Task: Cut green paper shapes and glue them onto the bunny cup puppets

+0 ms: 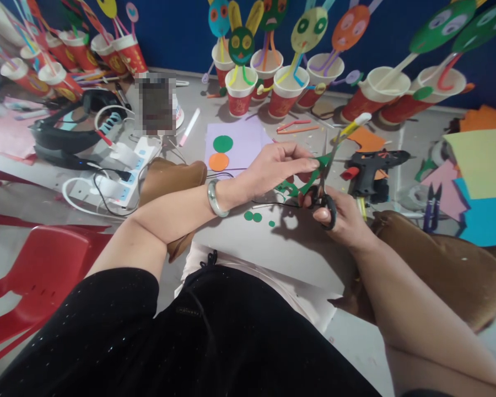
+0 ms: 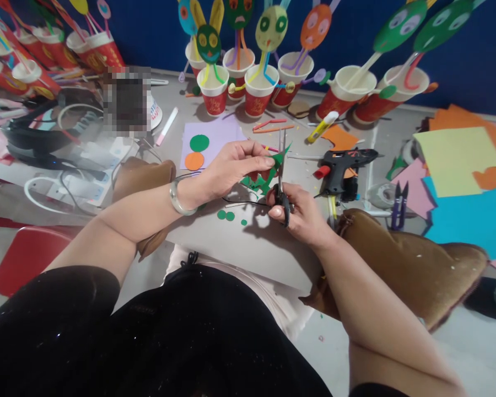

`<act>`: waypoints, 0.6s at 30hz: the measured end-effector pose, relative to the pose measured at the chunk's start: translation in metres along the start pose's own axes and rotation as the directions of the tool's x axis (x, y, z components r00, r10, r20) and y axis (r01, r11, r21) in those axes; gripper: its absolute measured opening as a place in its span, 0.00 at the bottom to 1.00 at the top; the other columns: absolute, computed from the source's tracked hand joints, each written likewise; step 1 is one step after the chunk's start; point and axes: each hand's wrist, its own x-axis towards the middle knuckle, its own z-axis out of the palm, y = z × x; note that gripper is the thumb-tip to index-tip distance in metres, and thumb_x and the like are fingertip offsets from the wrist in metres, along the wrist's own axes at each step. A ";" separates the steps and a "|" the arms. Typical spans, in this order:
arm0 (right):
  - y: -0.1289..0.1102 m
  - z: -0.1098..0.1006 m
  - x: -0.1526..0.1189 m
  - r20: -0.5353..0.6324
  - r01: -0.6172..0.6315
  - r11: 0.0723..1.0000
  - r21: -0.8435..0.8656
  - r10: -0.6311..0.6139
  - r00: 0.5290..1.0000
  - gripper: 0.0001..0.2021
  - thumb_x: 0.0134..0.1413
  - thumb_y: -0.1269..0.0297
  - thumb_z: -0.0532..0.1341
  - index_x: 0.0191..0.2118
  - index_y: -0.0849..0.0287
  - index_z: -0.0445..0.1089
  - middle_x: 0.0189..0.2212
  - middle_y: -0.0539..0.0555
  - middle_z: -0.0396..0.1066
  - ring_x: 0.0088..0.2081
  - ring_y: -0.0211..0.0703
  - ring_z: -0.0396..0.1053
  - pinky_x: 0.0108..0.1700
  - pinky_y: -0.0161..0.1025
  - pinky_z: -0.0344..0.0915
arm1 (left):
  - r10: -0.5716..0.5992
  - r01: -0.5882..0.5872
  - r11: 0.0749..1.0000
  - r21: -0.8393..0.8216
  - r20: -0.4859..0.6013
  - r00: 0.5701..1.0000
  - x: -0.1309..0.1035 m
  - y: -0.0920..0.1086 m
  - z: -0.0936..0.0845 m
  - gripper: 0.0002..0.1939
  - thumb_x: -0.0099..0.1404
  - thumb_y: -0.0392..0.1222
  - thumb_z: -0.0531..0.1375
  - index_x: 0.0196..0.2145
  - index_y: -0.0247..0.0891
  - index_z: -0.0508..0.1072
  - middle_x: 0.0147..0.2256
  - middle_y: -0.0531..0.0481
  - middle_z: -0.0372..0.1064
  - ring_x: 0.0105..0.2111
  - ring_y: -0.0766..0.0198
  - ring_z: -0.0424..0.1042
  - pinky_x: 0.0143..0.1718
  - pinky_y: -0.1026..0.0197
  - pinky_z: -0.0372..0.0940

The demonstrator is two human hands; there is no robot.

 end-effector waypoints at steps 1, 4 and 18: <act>0.001 0.000 0.000 -0.004 -0.001 1.000 -0.001 0.001 1.000 0.37 0.50 0.19 0.61 0.28 0.54 0.67 0.25 0.51 0.66 0.29 0.45 0.62 0.36 0.43 0.57 | -0.018 0.018 1.000 -0.018 -0.008 1.000 -0.001 0.002 0.001 0.11 0.69 0.40 0.69 0.31 0.36 0.74 0.28 0.56 0.74 0.32 0.71 0.74 0.39 0.63 0.68; 0.003 0.001 -0.001 -0.024 -0.008 1.000 0.004 0.008 1.000 0.37 0.49 0.18 0.61 0.28 0.54 0.67 0.25 0.51 0.66 0.30 0.46 0.62 0.36 0.43 0.57 | -0.062 0.060 0.995 -0.081 -0.024 0.998 -0.003 0.008 0.005 0.11 0.73 0.33 0.64 0.30 0.36 0.75 0.27 0.56 0.74 0.30 0.72 0.71 0.41 0.62 0.68; -0.001 0.001 0.001 -0.061 -0.016 1.000 0.014 0.017 0.998 0.38 0.47 0.18 0.63 0.24 0.55 0.65 0.21 0.49 0.62 0.26 0.41 0.57 0.34 0.43 0.55 | -0.064 0.063 0.993 -0.099 0.001 0.998 -0.005 0.013 0.007 0.11 0.71 0.32 0.65 0.29 0.34 0.74 0.25 0.57 0.74 0.27 0.75 0.72 0.37 0.65 0.68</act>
